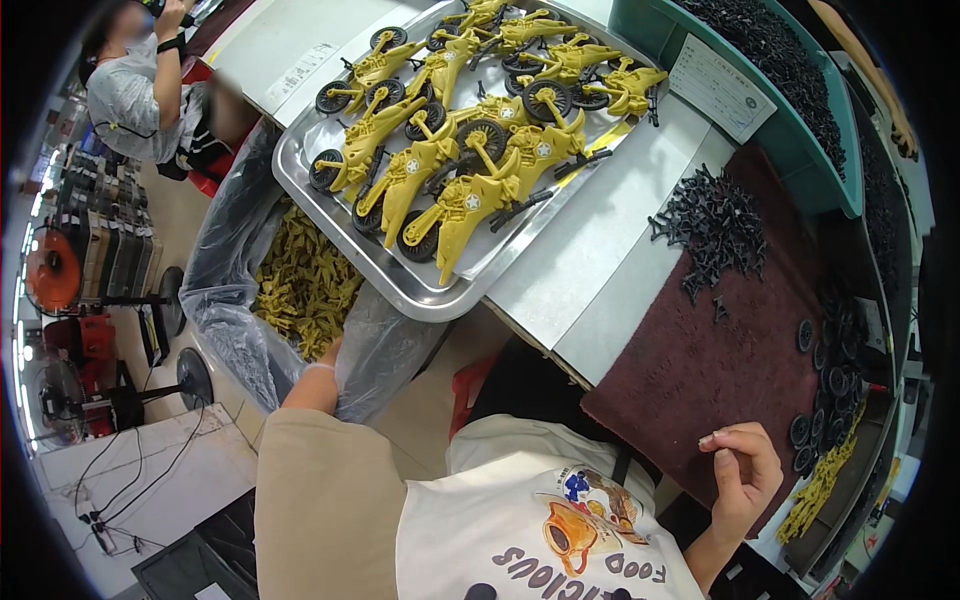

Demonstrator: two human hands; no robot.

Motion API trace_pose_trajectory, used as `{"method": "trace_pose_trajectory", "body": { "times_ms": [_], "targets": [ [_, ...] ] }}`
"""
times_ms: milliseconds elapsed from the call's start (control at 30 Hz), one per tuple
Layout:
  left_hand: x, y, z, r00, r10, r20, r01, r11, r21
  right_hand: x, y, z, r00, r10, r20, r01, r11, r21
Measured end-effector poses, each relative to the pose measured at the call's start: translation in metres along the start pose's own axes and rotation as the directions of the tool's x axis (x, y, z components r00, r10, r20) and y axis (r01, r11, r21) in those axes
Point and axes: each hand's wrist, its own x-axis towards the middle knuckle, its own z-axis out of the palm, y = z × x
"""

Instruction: The person assembles toy motorcycles by fitting wheels and small parts into frame pieces and snapping the body halves together by hand, then placing the finished toys onto a tray.

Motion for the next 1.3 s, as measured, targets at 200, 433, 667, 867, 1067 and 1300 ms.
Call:
{"method": "trace_pose_trajectory", "body": {
  "times_ms": [200,433,667,867,1067,1300],
  "targets": [
    [-0.022,-0.028,0.004,0.985,-0.081,0.15,0.104,0.983,-0.151,-0.001,-0.001,-0.003,1.0,-0.019,-0.004,0.019,1.0,-0.024],
    [0.007,-0.031,-0.004,0.938,-0.167,0.303,0.259,0.919,-0.297,0.007,-0.003,-0.006,0.999,-0.045,0.023,0.045,0.999,-0.025],
    [-0.011,0.101,-0.094,0.996,0.053,0.074,-0.042,0.989,-0.142,0.006,0.003,-0.013,0.999,-0.044,-0.01,0.044,0.998,-0.038],
    [-0.039,0.156,-0.17,0.993,-0.086,0.085,0.109,0.942,-0.316,0.005,0.005,-0.021,0.998,-0.055,-0.011,0.055,0.998,-0.023],
    [-0.123,0.33,-0.289,0.944,0.213,0.252,0.005,0.756,-0.655,0.003,0.003,-0.022,0.997,-0.077,-0.033,0.077,0.997,0.005],
    [-0.17,0.472,-0.244,0.532,0.672,0.516,-0.04,0.628,-0.777,0.025,-0.03,0.006,0.848,-0.385,0.363,0.324,0.92,0.22]
  ]
}}
